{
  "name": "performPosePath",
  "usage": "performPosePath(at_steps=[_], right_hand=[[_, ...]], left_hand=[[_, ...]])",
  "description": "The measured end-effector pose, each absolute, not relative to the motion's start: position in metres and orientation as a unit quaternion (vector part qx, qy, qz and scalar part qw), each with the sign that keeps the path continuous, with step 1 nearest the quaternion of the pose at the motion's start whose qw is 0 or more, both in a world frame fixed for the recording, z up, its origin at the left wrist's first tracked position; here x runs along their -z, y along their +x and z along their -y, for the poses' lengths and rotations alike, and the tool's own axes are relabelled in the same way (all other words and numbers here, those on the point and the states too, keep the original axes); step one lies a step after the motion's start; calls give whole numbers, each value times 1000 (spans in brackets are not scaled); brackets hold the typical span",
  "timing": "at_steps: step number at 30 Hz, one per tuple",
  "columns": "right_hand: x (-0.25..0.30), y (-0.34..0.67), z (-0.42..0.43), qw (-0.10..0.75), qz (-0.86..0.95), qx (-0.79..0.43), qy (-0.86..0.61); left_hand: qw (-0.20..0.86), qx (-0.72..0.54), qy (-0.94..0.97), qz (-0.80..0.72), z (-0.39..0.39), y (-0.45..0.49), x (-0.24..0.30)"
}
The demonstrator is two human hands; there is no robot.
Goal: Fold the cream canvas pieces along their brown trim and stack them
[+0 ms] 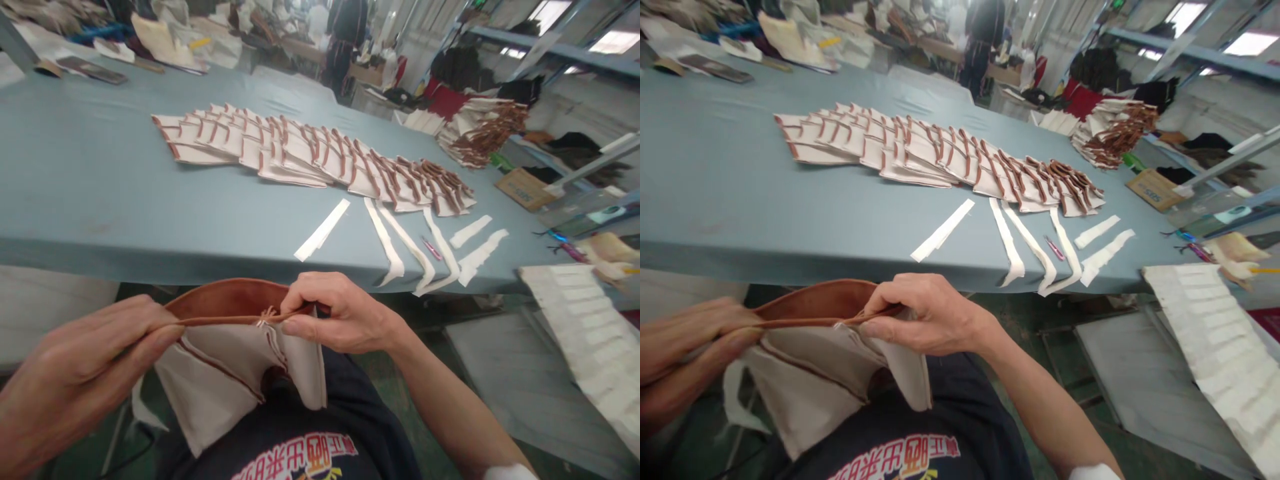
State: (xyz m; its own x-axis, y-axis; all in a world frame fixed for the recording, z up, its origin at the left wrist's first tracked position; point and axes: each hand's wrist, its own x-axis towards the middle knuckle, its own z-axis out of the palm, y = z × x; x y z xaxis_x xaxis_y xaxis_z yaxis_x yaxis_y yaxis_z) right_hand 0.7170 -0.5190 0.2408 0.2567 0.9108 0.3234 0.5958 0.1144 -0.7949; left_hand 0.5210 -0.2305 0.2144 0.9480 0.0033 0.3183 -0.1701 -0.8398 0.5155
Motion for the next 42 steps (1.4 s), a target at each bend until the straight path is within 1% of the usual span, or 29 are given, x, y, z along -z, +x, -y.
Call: performPosePath(at_steps=[3, 6, 9, 12, 16, 21, 24, 27, 30, 38, 42], right_hand=[[-256, 715, 516, 438, 619, -156, -633], [-264, 715, 511, 437, 635, -159, -617], [-268, 716, 508, 441, 647, -168, -599], [-272, 715, 508, 448, 632, -194, -601], [-272, 713, 507, 461, 575, -242, -631], [-253, 714, 501, 481, 548, -262, -632], [-237, 716, 498, 477, 532, -268, -646], [-226, 717, 497, 481, 524, -267, -650], [-223, 715, 498, 505, 525, -256, -636], [-238, 711, 505, 528, 526, -241, -621], [-244, 710, 506, 528, 527, -238, -622]], left_hand=[[312, -174, 931, 76, 235, 531, -213], [321, -191, 924, 86, 250, 541, -213], [350, -196, 905, 143, 267, 555, -226], [397, -173, 884, 178, 278, 568, -243], [432, -131, 878, 160, 286, 575, -250], [446, -56, 884, 132, 289, 577, -247], [454, -23, 884, 109, 288, 580, -246], [464, -19, 880, 100, 289, 584, -245], [470, -29, 876, 103, 292, 587, -246], [458, -67, 875, 143, 297, 587, -252], [459, -55, 876, 139, 300, 583, -255]])
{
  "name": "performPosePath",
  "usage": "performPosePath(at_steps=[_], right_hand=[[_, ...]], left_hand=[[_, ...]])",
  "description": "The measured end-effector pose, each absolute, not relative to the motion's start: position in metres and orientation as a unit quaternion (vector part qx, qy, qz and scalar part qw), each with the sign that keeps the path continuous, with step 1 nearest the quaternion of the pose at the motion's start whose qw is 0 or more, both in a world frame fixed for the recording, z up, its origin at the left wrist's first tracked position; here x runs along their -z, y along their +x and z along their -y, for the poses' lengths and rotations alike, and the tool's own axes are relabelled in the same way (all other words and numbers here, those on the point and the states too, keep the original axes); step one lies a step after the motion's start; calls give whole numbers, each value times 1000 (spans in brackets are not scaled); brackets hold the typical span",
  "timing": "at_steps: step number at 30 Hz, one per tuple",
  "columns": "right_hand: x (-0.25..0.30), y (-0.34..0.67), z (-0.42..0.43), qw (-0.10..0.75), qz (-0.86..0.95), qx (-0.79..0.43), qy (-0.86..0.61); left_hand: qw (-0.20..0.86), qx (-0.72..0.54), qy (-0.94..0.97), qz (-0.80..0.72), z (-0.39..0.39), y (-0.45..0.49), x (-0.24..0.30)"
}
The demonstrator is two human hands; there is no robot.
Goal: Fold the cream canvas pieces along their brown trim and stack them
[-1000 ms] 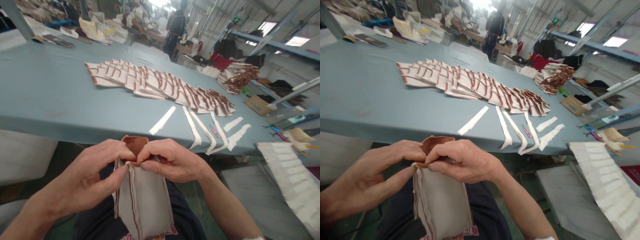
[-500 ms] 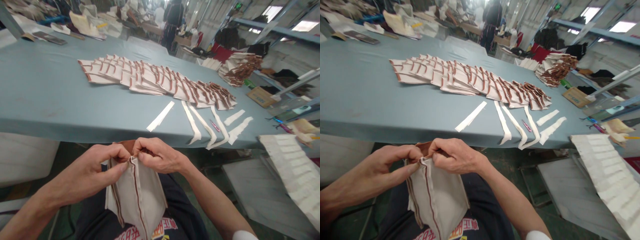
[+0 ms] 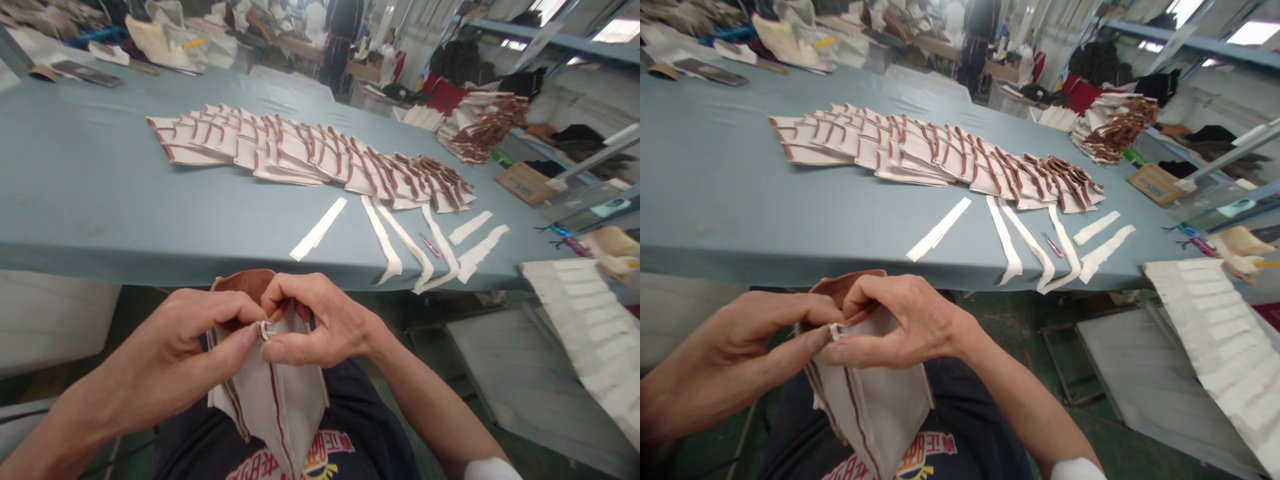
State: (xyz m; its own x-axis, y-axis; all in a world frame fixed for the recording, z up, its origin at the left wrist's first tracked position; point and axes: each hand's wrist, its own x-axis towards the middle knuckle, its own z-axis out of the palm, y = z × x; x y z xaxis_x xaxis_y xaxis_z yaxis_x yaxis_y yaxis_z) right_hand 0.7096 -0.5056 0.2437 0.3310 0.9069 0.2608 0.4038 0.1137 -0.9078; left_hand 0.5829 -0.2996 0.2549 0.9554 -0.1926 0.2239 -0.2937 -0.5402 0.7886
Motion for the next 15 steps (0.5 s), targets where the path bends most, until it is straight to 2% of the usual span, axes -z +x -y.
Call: performPosePath(at_steps=[4, 9, 15], right_hand=[[-247, 710, 505, 517, 519, -255, -631], [-244, 714, 504, 554, 514, -324, -570], [-237, 716, 505, 554, 493, -375, -556]], left_hand=[[477, -29, 870, 117, 304, 580, -256], [512, -19, 852, 111, 308, 581, -257], [530, -4, 845, 67, 307, 580, -248]])
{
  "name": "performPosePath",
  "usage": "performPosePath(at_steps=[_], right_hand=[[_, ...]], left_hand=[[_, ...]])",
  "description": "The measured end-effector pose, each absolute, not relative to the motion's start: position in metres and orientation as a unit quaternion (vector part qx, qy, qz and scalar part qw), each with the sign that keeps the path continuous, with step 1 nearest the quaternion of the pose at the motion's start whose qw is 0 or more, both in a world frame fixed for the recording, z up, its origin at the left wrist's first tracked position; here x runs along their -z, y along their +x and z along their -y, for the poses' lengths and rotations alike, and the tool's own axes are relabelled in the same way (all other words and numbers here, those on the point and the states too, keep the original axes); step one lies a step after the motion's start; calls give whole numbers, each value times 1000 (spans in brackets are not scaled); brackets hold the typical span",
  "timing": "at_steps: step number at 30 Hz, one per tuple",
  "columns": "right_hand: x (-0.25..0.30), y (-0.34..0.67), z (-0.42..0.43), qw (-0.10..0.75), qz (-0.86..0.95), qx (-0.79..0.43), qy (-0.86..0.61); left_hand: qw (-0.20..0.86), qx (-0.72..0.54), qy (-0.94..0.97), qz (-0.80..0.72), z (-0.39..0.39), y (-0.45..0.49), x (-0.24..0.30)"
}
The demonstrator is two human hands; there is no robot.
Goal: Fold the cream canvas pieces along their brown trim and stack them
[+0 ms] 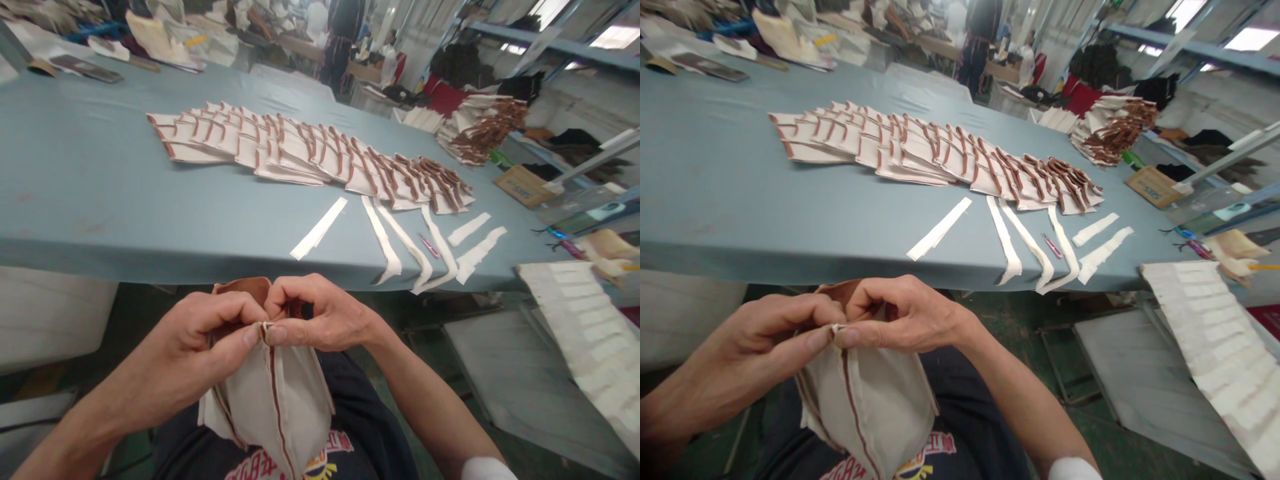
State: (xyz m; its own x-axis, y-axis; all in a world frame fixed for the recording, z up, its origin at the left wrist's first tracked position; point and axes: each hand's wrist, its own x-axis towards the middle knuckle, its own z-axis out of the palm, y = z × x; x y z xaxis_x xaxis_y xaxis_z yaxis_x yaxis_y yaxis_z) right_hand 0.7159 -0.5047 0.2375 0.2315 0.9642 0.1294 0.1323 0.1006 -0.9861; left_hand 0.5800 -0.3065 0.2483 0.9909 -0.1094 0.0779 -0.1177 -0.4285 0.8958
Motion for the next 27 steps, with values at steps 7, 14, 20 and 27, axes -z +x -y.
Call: performPosePath(at_steps=[7, 14, 20, 27], right_hand=[[-247, 709, 506, 519, 533, -203, -637], [-255, 702, 506, 443, 595, -50, -669], [-260, 698, 505, 488, 531, -167, -672], [-261, 697, 503, 518, 475, -271, -658]], left_hand=[[505, -23, 863, 14, 310, 574, -257], [463, -26, 886, -20, 311, 566, -262], [502, 15, 865, 7, 305, 567, -261], [545, 36, 838, 22, 304, 572, -259]])
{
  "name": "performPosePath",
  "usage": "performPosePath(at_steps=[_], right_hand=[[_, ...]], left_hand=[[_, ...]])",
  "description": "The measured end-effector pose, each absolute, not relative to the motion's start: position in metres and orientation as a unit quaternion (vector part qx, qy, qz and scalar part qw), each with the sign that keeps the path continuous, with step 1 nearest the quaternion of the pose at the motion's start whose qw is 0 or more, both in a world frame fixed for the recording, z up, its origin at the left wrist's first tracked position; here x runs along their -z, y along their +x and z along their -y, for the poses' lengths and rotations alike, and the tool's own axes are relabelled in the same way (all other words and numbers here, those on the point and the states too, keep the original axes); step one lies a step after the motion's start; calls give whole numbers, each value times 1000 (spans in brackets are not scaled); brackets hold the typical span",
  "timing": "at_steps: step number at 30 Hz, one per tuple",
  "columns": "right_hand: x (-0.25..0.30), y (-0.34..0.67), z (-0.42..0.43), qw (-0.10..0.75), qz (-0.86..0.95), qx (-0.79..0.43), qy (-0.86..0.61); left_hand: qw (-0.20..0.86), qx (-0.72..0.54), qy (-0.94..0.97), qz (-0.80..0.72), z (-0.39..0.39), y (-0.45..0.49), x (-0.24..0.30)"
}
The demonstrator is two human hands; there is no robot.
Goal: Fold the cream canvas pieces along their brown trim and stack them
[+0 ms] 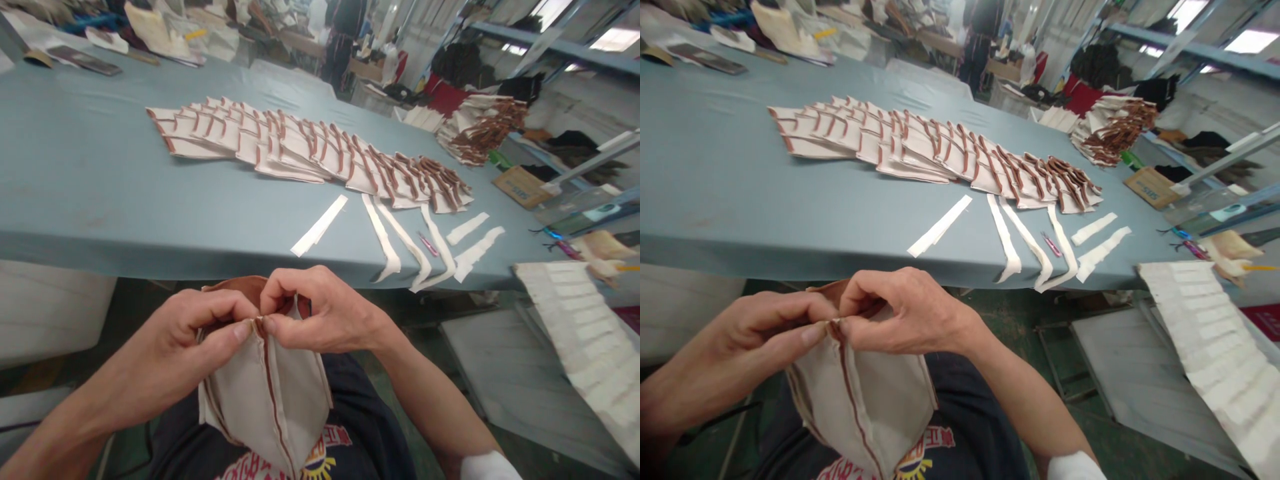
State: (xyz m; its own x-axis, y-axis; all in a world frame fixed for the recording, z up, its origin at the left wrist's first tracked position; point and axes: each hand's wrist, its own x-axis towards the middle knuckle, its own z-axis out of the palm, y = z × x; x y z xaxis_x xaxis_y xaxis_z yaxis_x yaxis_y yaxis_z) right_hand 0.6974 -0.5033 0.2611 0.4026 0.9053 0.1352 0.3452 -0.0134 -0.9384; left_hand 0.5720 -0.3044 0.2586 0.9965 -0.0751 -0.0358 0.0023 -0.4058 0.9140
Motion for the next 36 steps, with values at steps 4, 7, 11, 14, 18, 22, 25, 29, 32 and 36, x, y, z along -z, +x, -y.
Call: performPosePath(at_steps=[4, 7, 11, 14, 18, 22, 25, 29, 32, 36], right_hand=[[-259, 695, 503, 513, 503, -184, -671], [-256, 692, 503, 463, 570, -51, -677], [-253, 689, 504, 387, 601, 40, -698], [-252, 688, 504, 388, 600, 38, -698], [-251, 684, 502, 458, 576, 3, -677], [-252, 678, 500, 508, 510, -59, -692], [-254, 673, 501, 518, 461, -128, -709], [-258, 669, 499, 514, 411, -172, -733], [-260, 670, 498, 514, 385, -204, -739], [-266, 680, 498, 513, 401, -248, -717]], left_hand=[[539, 22, 842, 17, 302, 571, -254], [537, 25, 843, -8, 301, 571, -254], [548, 18, 836, -22, 303, 572, -257], [565, 23, 825, -22, 305, 572, -259], [558, 34, 827, -51, 308, 569, -264], [542, 51, 838, -40, 303, 566, -262], [546, 64, 835, 2, 296, 565, -259], [530, 46, 845, 42, 293, 564, -260], [517, 8, 853, 68, 294, 565, -260], [545, -22, 833, 88, 295, 565, -252]])
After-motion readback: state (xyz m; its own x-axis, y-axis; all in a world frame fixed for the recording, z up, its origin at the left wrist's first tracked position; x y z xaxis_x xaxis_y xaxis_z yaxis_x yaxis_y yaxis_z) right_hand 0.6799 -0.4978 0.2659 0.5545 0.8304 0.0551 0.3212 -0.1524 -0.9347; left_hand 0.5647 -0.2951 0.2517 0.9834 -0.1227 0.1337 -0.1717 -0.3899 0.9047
